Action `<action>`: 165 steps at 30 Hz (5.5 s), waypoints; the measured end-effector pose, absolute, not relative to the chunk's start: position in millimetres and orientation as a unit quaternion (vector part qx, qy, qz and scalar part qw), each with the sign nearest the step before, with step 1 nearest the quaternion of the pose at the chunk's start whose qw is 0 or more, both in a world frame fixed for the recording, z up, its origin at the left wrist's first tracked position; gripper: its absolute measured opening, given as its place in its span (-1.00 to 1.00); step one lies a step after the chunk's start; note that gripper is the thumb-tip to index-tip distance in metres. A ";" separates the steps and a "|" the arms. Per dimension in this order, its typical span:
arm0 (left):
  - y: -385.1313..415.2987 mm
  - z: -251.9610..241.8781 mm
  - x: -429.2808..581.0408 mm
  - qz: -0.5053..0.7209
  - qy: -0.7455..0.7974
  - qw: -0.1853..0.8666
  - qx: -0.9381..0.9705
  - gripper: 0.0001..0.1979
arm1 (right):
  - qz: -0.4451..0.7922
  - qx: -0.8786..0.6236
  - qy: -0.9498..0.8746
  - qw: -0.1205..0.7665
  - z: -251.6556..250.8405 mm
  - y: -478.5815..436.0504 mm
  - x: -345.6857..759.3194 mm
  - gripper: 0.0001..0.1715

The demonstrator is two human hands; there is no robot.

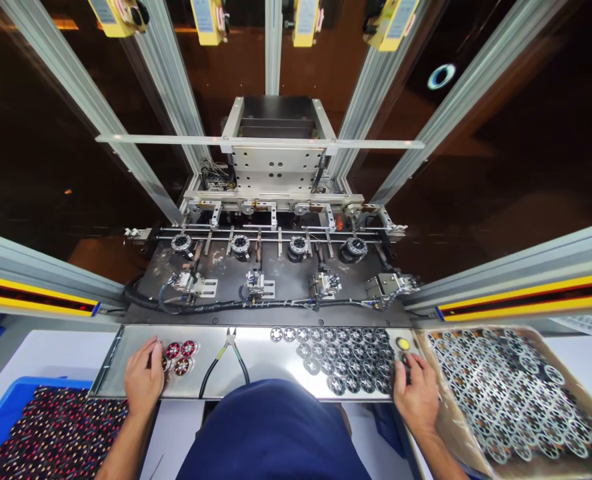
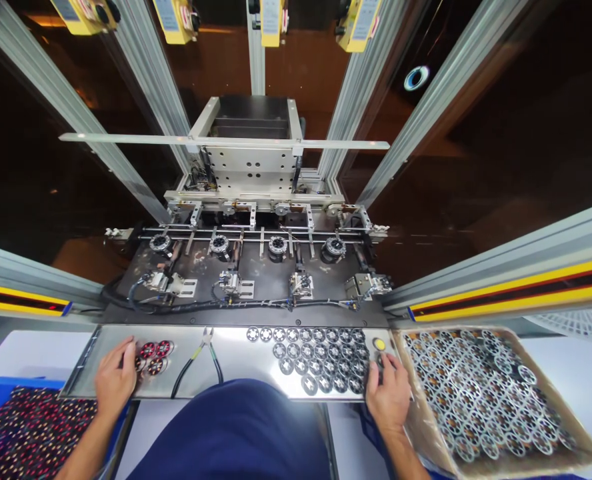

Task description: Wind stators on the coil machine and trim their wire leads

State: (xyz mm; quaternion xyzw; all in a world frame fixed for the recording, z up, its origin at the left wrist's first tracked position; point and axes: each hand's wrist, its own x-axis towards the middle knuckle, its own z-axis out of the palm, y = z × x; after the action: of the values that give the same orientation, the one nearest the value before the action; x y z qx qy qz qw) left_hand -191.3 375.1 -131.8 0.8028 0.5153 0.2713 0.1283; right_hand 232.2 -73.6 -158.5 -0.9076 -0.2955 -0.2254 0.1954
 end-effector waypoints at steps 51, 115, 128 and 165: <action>375.8 -130.9 -192.9 0.262 0.508 0.115 0.812 -0.56 | -0.217 -0.914 -0.275 0.203 -160.0 -73.4 230.1 -0.50; 376.2 -140.6 -194.6 0.307 0.490 0.122 0.807 -0.63 | -0.218 -0.913 -0.283 0.199 -155.0 -70.5 231.3 -0.21; 375.9 -140.9 -194.2 0.305 0.502 0.129 0.799 -0.64 | -0.212 -0.912 -0.281 0.209 -155.3 -70.5 230.7 -0.21; 373.5 -134.3 -193.1 0.302 0.524 0.162 0.780 -0.60 | -0.180 -0.917 -0.318 0.161 -148.1 -104.5 228.5 -0.38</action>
State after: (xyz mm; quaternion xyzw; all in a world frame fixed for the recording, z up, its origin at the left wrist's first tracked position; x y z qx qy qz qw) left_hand -193.1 373.5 -134.3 0.7800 0.5238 0.3016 0.1619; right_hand 228.5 -104.5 -148.1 -0.9167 -0.3185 -0.1798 0.1608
